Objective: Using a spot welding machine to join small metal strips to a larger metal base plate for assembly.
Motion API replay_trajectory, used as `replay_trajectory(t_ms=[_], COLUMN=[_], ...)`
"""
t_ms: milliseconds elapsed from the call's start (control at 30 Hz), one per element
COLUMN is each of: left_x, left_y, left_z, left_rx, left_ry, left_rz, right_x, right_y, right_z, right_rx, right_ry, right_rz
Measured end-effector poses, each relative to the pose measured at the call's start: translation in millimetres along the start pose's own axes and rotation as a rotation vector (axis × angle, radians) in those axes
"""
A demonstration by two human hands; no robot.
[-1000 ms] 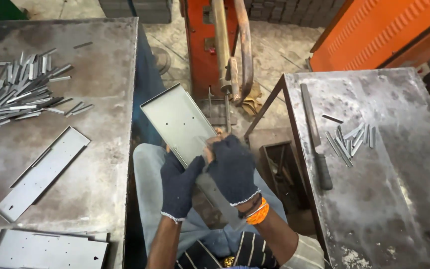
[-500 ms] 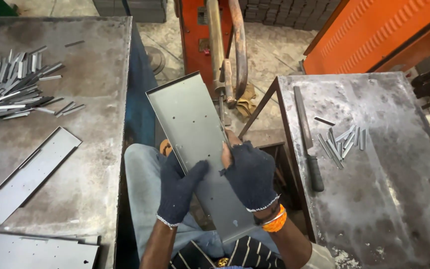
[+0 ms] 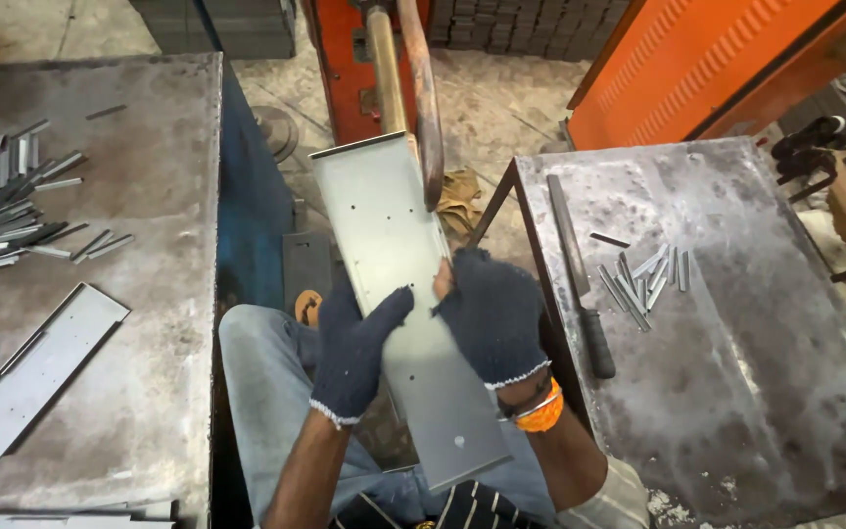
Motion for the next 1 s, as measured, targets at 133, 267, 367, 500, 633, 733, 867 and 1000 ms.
replay_trajectory(t_ms=[133, 267, 367, 500, 633, 733, 867, 1000], left_x=[14, 17, 17, 17, 19, 19, 24, 35], left_y=[-1, -1, 1, 0, -2, -4, -5, 1], left_z=[10, 7, 1, 3, 5, 6, 9, -3], left_rx=[-0.094, -0.162, -0.168, -0.193, -0.182, -0.174, -0.194, -0.261], left_ry=[-0.028, -0.035, -0.044, -0.090, -0.051, -0.087, -0.068, 0.011], left_rz=[0.013, 0.030, 0.023, -0.002, 0.014, -0.023, 0.009, 0.078], right_x=[8, 15, 18, 19, 20, 19, 16, 14], right_y=[9, 5, 5, 3, 4, 6, 5, -12], right_z=[-6, -3, -2, 0, 0, 1, -1, -4], right_rx=[0.056, 0.039, 0.047, 0.107, 0.095, 0.013, 0.037, 0.012], right_ry=[-0.020, 0.002, -0.003, -0.028, -0.009, 0.001, 0.001, -0.032], right_rz=[-0.032, -0.027, 0.003, 0.008, 0.038, 0.039, 0.026, 0.052])
Point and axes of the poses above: each hand's wrist, its own x-axis towards the middle knuckle, its own y-axis out of the palm, z = x × y, the point moved 2 cm from there along x, towards the middle knuckle, and after that the axes turned 12 degrees about -x, right-handed, at the moved point
